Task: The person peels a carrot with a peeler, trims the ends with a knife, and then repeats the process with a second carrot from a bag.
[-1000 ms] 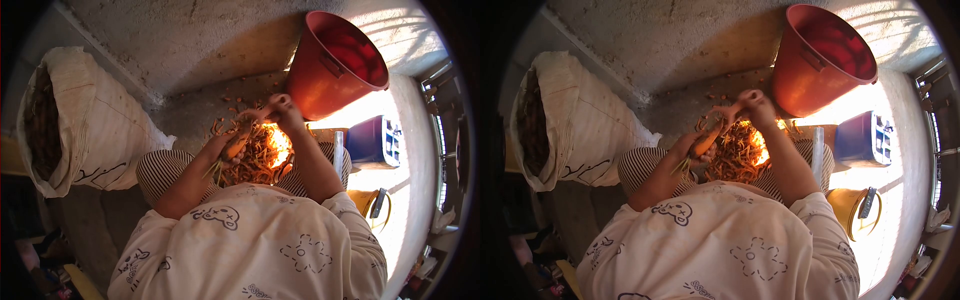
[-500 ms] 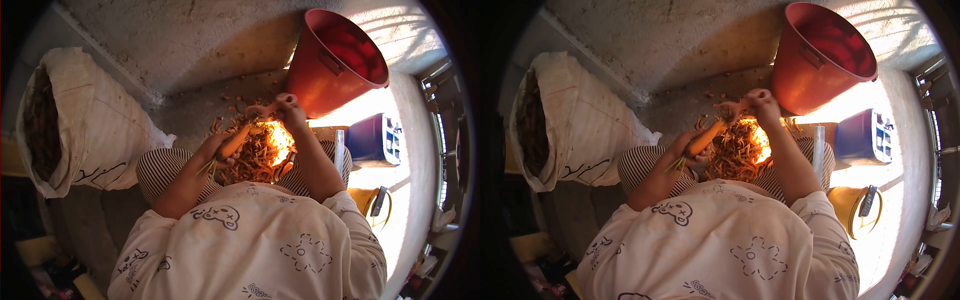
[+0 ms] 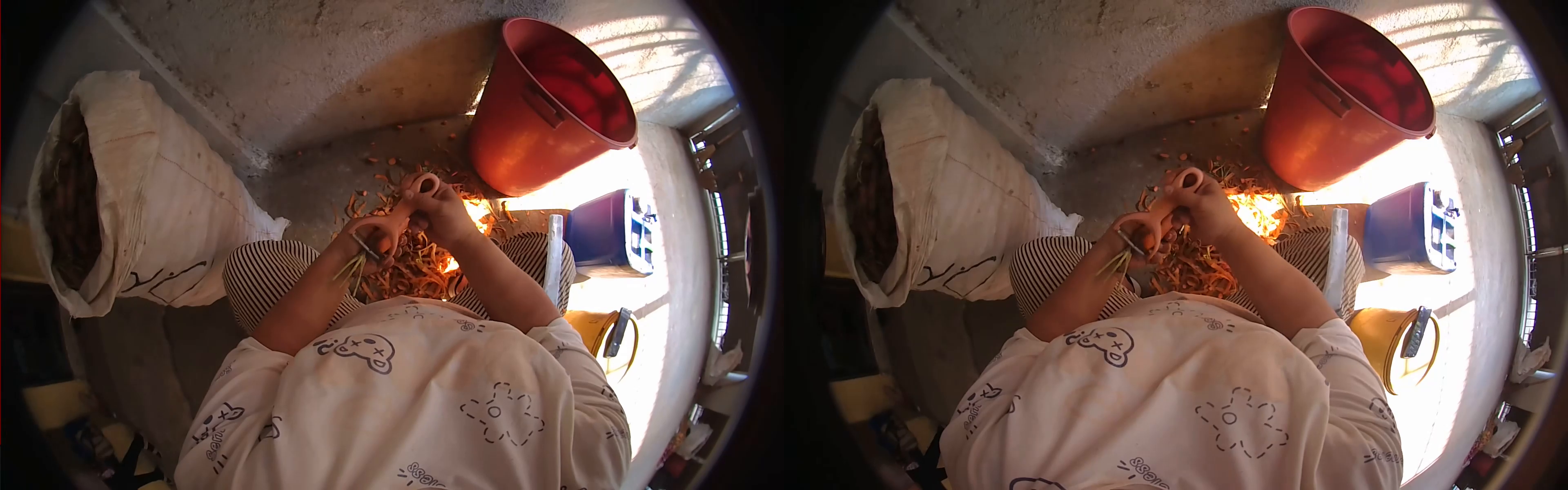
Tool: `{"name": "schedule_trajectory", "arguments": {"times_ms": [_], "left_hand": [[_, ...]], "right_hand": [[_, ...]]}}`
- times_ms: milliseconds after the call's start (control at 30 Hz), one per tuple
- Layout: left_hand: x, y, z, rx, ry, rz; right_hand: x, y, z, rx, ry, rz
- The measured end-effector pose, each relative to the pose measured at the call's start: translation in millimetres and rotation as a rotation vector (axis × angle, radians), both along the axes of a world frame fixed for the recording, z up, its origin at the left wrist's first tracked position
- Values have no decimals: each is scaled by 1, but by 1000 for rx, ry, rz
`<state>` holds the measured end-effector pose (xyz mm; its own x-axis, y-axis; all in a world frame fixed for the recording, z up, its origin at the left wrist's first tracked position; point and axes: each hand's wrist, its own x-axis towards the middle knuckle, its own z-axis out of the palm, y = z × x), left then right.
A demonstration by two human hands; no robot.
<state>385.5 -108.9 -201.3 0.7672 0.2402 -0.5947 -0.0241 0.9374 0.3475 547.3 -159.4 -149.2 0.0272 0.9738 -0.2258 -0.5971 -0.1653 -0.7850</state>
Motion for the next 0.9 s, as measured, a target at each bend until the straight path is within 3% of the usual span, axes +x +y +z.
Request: {"name": "schedule_trajectory", "arguments": {"times_ms": [67, 133, 200, 233, 367, 467, 600, 700, 800, 900], "left_hand": [[1, 1, 7, -29, -121, -60], [-1, -1, 14, -50, -196, -88], [-8, -1, 19, -58, -220, -83], [-9, 2, 21, -79, -185, -57], [-3, 6, 18, -113, -155, 21], [2, 4, 15, 2, -191, 4], [2, 2, 0, 88, -195, -1], [6, 1, 10, -23, -146, 20], [-5, -3, 21, 2, -151, -11], [-9, 4, 18, -146, -139, -1]], "right_hand": [[23, 4, -26, 17, 33, -34], [74, 17, -64, -16, -232, -387], [136, 13, -92, -257, -714, -475], [138, 6, -84, -164, -536, -601], [89, 8, -35, 19, -233, -546], [28, -7, 8, 16, -42, -235], [2, -5, 2, -1, 91, -29], [36, 5, -42, 21, 11, -260], [128, 10, -97, -245, -494, -547], [134, 0, -79, -104, -292, -740]]}}
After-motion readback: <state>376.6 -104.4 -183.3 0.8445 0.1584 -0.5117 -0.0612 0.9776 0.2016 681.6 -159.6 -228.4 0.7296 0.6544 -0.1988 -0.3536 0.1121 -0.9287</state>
